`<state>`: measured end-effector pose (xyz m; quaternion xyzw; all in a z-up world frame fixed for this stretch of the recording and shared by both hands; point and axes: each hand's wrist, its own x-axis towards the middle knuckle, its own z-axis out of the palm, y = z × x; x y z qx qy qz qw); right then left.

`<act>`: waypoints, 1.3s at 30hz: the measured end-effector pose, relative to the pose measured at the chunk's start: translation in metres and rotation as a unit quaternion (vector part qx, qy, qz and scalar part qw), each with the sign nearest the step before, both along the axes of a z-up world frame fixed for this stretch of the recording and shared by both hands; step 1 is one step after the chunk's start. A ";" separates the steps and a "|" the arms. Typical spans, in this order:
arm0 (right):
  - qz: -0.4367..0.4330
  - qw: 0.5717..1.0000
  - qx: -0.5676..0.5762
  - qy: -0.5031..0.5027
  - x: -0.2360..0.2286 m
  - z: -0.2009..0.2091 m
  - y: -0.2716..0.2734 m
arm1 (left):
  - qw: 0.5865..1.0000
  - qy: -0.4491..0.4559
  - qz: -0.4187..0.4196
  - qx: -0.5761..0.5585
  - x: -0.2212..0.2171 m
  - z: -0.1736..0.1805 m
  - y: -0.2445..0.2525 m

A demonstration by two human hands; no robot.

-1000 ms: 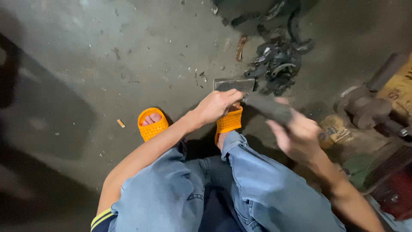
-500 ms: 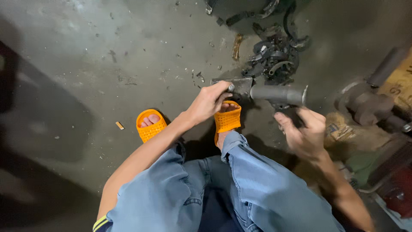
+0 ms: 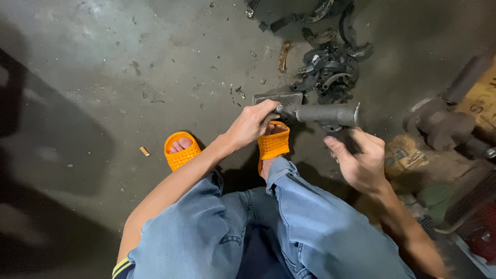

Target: The person sits on the floor and repeatedly hammers a small metal piece placed on a block. They pick up the metal piece from a pile, position it, strike it with a hammer, and then place it into a nearby bucket. This process is repeated multiple times.

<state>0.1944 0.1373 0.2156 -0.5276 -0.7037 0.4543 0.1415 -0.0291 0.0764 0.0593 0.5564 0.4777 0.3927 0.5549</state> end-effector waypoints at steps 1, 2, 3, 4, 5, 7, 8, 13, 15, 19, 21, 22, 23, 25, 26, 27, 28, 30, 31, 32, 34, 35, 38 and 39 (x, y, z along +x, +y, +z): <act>0.000 1.000 0.001 0.000 -0.001 0.001 0.001 | 1.000 0.000 0.000 0.001 0.001 0.000 -0.001; 0.001 1.000 0.003 0.000 -0.003 0.001 0.002 | 1.000 0.002 -0.005 0.003 0.001 0.000 -0.002; 0.002 1.000 0.004 -0.001 -0.004 0.002 0.002 | 1.000 0.003 -0.010 0.005 0.002 0.000 -0.004; 0.002 1.000 0.004 -0.001 -0.002 0.001 0.001 | 1.000 0.003 -0.011 0.005 0.002 0.001 -0.003; 0.002 1.000 0.005 -0.007 0.000 0.001 0.000 | 1.000 0.001 -0.011 0.007 0.002 0.002 -0.002; 0.001 1.000 0.005 -0.014 -0.001 0.002 -0.001 | 1.000 -0.002 -0.011 0.008 0.003 0.002 -0.001; -0.002 1.000 0.002 -0.008 -0.004 0.003 0.000 | 1.000 0.000 -0.011 0.011 0.003 0.000 -0.001; 0.005 1.000 -0.004 -0.018 0.001 -0.001 -0.003 | 1.000 0.008 -0.024 0.014 0.002 -0.003 -0.003; 0.002 1.000 0.005 -0.017 0.001 -0.001 -0.002 | 0.999 0.013 -0.035 0.023 0.001 -0.002 -0.002; 0.031 0.998 0.015 -0.055 -0.010 0.021 0.007 | 0.997 0.024 -0.061 0.041 0.004 -0.005 -0.006; 0.034 0.996 0.053 -0.070 -0.019 0.037 0.011 | 0.995 0.038 -0.067 0.060 0.005 -0.005 -0.007; 0.034 0.996 0.053 -0.070 -0.023 0.033 0.012 | 0.995 0.037 -0.066 0.060 0.005 -0.005 -0.006; 0.085 0.989 0.108 -0.057 -0.027 0.030 0.013 | 0.996 0.041 -0.065 0.051 0.004 -0.005 -0.004; 0.134 0.976 0.165 -0.044 -0.031 0.020 0.018 | 0.996 0.045 -0.065 0.044 0.004 -0.008 -0.004; 0.175 0.974 0.135 -0.058 -0.030 0.013 0.023 | 0.998 0.008 -0.057 0.024 0.005 -0.012 -0.006; 0.213 0.968 0.108 -0.074 -0.029 0.004 0.030 | 0.998 -0.029 -0.052 0.008 0.006 -0.019 -0.003; 0.210 0.968 0.115 -0.076 -0.034 0.015 0.038 | 0.998 -0.029 -0.054 0.015 0.003 -0.016 0.006; 0.187 0.970 0.124 -0.093 -0.043 0.034 0.045 | 0.997 0.011 -0.075 0.016 0.003 -0.008 -0.002; 0.189 0.970 0.117 -0.094 -0.023 0.027 0.035 | 0.997 0.007 -0.074 0.009 0.005 -0.007 -0.004; 0.225 0.944 0.183 -0.159 -0.003 0.023 0.025 | 0.996 0.009 -0.088 0.027 0.006 -0.004 -0.006; 0.260 0.903 0.263 -0.217 -0.002 0.014 0.024 | 0.993 0.019 -0.096 0.059 0.009 -0.011 -0.003; 0.251 0.931 0.217 -0.151 -0.019 0.012 0.025 | 0.992 0.051 -0.105 0.055 0.014 -0.019 -0.008; 0.203 0.966 0.136 -0.084 -0.046 0.029 0.034 | 0.988 0.078 -0.116 0.061 0.015 -0.020 0.000; 0.164 0.979 0.084 -0.085 -0.050 0.041 0.030 | 0.989 0.067 -0.122 0.054 0.015 -0.013 -0.007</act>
